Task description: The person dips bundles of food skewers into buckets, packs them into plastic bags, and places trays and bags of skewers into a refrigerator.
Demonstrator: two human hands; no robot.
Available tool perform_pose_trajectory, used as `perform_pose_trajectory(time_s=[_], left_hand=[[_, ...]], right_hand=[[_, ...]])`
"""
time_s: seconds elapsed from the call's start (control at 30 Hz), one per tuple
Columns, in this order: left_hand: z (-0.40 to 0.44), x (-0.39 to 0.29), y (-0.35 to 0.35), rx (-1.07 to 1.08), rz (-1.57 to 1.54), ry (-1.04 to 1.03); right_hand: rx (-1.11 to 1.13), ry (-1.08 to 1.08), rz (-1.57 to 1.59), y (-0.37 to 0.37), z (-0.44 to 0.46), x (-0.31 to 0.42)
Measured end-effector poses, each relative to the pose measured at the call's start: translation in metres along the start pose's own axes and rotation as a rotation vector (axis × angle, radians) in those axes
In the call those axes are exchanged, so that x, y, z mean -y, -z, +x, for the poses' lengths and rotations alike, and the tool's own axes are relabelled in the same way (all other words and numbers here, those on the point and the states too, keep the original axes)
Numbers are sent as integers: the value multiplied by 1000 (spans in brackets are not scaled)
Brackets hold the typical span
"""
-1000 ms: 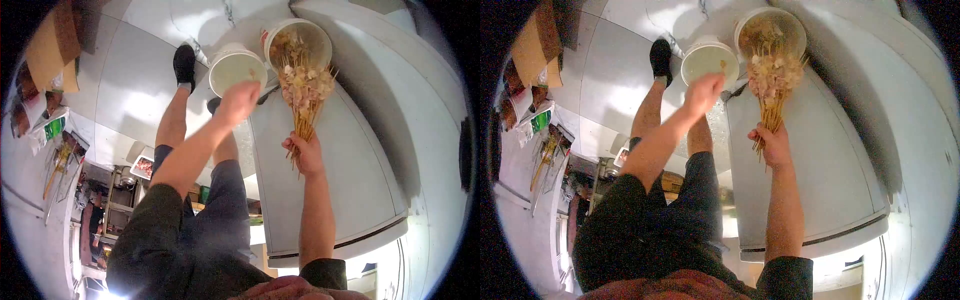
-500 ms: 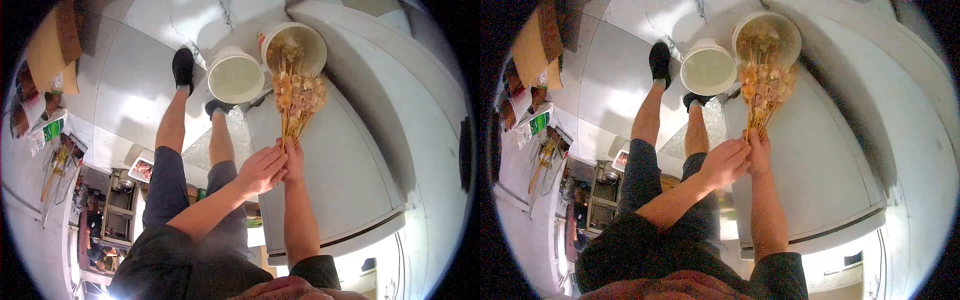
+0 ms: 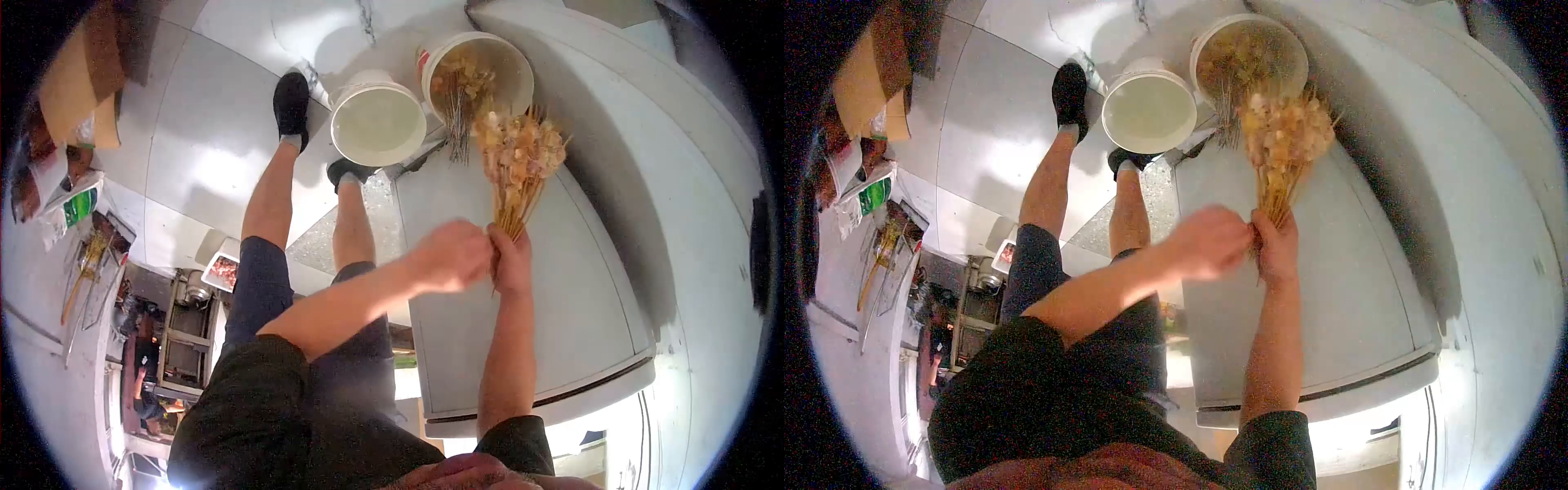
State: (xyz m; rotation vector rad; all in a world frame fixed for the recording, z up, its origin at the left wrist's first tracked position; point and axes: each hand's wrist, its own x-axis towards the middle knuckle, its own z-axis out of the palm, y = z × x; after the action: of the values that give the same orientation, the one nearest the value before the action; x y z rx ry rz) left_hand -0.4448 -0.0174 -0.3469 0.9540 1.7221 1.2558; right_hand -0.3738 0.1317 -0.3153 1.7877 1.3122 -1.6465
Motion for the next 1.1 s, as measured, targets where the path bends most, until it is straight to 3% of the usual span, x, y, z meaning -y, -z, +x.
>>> perform_pose_trajectory(time_s=[0.03, 0.1, 0.17, 0.27, 0.37, 0.47, 0.57, 0.67, 0.87, 1.0, 1.1], left_hand=[[11, 13, 26, 282, 33, 189], [12, 76, -4, -624, -181, 466], [35, 142, -11, -618, -412, 921], [55, 214, -43, -84, -286, 973], [75, 221, -57, -2, -872, 1104], [90, 220, -85, -131, -1206, 1002], [104, 231, -112, -116, -1713, 1009], [113, 216, -119, -239, -1833, 1052], [141, 208, -126, -367, -2080, 899], [155, 210, -124, -456, -2115, 890], [160, 210, -126, -540, -2042, 874]], right_hand=[[-23, 2, -62, 2, 0, 8], [-63, 19, -201, 10, 0, 17], [-96, 62, -356, 22, 4, 25], [-130, 42, -518, 31, 9, 37], [-175, 137, -743, 48, 17, 34], [-206, 159, -893, 51, 34, 36], [-255, 145, -1052, 37, 40, 56], [-285, 178, -1135, 39, 51, 53], [-318, 272, -1194, 51, 57, 57], [-330, 205, -1218, 41, 47, 74], [-322, 276, -1223, 43, 41, 82]])
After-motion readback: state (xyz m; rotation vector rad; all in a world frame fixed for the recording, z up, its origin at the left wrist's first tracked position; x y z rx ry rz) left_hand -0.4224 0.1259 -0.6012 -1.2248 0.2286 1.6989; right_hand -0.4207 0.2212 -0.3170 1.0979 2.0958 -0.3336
